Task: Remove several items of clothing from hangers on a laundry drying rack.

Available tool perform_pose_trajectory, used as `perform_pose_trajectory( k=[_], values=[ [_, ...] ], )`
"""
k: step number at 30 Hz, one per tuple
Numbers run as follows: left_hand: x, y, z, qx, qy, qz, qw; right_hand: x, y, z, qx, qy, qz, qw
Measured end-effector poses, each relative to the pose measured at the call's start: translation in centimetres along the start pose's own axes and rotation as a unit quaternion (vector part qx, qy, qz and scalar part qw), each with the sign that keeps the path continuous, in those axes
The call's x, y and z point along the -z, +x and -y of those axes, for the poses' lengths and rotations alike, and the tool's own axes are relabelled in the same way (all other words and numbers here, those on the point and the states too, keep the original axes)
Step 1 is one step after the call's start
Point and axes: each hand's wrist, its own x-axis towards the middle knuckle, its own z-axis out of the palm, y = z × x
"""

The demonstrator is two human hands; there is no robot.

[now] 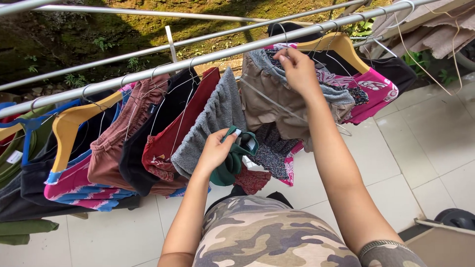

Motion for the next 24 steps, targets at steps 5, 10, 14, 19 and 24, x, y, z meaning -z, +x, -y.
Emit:
perform_pose_trajectory(
  k=[5,10,14,19,24],
  values=[
    [-0.7,0.7,-0.2,-0.004,-0.004,0.024,1.000,3.9,-4.9,1.7,0.038,-0.017,-0.016,0.999],
    [-1.3,1.0,-2.2,-0.020,-0.026,0.036,0.999,7.7,-9.3,0.1,0.131,0.067,-0.166,0.975],
    [-2.4,1.6,-2.0,-0.029,-0.029,0.061,0.997,9.6,-13.1,-2.1,-0.014,0.231,-0.262,0.937],
    [-4.0,2.7,-2.0,-0.044,-0.038,0.102,0.993,11.4,-16.1,-6.6,-0.103,0.550,-0.342,0.755],
    [-5.3,2.4,-4.0,-0.055,-0.036,0.140,0.988,9.9,-18.5,-4.8,-0.109,0.617,-0.381,0.680]
  ],
)
